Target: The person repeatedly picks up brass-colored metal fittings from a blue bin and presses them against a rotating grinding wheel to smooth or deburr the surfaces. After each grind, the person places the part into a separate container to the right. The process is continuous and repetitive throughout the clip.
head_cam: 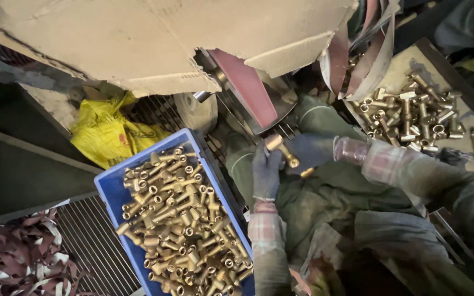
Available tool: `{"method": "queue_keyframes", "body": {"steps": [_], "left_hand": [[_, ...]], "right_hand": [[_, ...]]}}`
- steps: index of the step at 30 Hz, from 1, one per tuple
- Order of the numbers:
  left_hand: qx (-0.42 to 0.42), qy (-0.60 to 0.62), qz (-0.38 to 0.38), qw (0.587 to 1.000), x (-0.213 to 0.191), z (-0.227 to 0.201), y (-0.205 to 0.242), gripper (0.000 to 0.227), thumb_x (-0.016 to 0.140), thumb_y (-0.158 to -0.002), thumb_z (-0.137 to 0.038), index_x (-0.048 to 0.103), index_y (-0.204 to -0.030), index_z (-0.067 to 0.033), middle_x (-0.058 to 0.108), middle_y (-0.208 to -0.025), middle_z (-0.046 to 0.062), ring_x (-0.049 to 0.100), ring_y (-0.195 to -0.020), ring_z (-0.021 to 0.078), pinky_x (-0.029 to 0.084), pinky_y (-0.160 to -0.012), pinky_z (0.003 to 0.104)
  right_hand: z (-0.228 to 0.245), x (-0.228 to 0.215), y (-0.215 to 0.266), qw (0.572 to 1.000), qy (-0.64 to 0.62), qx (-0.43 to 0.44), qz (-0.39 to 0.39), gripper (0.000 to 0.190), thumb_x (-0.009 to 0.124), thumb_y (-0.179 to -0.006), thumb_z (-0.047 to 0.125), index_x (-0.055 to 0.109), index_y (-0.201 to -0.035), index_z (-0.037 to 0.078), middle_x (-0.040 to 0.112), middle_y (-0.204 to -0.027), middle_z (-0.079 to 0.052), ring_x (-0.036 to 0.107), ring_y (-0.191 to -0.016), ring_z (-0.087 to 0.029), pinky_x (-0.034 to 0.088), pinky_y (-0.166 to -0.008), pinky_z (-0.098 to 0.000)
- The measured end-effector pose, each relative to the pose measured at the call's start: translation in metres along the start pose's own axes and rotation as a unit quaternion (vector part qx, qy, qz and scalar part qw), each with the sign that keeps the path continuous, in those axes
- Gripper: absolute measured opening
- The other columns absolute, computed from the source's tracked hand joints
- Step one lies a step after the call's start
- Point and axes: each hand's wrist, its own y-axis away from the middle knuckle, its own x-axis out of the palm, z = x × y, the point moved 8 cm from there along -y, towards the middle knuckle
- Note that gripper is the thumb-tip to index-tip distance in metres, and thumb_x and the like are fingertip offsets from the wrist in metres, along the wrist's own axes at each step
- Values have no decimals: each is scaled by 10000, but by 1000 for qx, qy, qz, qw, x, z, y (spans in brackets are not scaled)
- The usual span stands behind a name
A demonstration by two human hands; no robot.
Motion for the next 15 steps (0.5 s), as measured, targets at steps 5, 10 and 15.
{"method": "queue_keyframes", "body": {"steps": [5, 10, 15], "left_hand": [[8, 35, -31, 999, -4, 32, -35, 287, 586, -973, -145, 674, -1201, 6, 671, -934, 1, 574, -821, 94, 489, -729, 291], [-28, 76, -40, 996, 1, 86, -46, 196, 630, -980, -146, 706, -1063, 14, 638, -851, -23, 532, -791, 72, 474, -706, 278], [-131, 210, -93, 964, 10, 132, -49, 169, 667, -990, -129, 671, -894, 10, 563, -799, -41, 471, -733, 75, 395, -645, 274]], "right_hand": [[-36, 17, -15, 986, -113, 97, 81, 358, 704, -852, 449, 667, -955, 108, 734, -757, -113, 704, -684, -279, 551, -637, -410], [-41, 20, -12, 971, -173, 132, 98, 343, 713, -842, 384, 627, -924, 62, 706, -746, -103, 685, -666, -239, 541, -622, -396], [-53, 22, -18, 953, -193, 177, 149, 342, 669, -872, 393, 639, -861, 53, 683, -718, -89, 678, -659, -220, 540, -626, -389]]}}
